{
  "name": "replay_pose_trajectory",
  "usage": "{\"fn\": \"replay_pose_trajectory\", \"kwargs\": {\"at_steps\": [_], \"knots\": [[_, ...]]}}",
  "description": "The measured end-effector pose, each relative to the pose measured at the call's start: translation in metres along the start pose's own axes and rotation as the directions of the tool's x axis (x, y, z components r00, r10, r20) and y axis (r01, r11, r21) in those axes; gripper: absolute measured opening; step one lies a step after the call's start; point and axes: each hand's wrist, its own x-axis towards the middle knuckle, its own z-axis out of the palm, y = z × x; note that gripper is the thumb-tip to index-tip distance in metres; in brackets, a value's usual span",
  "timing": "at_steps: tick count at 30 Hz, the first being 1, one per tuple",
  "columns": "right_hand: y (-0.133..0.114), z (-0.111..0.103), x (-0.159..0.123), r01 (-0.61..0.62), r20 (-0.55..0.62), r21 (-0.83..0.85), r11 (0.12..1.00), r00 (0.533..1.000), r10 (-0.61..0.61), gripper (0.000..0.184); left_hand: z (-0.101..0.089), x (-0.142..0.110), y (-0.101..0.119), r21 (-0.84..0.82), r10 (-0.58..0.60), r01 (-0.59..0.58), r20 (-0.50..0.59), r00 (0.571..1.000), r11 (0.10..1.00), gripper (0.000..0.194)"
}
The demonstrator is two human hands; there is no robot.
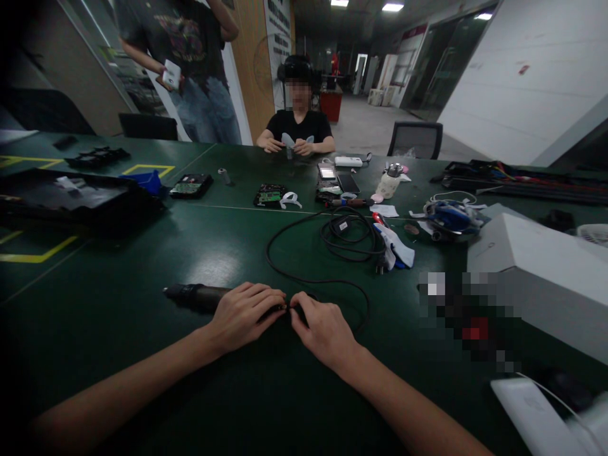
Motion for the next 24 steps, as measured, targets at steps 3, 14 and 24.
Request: {"fn": "replay_pose_trajectory", "kwargs": {"at_steps": [3,14,24], "knots": [[-0.0003,-0.0005,0.0000,0.008,0.000,-0.001,1.000,1.000,-0.008,0.014,-0.0001,0.0001,0.0005,0.013,-0.036,0.036,0.001,0.999,0.999,0.021],[-0.0002,0.0009,-0.0004,-0.001,-0.001,-0.015,1.000,1.000,0.001,0.012,-0.0021,0.0002,0.0014,-0.005,-0.021,0.022,0.025,0.999,1.000,0.024],[-0.0013,0.0006,-0.0011,0.008,-0.025,-0.032,0.999,1.000,-0.009,0.012,-0.0025,0.0005,0.0017,-0.025,-0.010,0.010,0.018,1.000,1.000,0.023]]}}
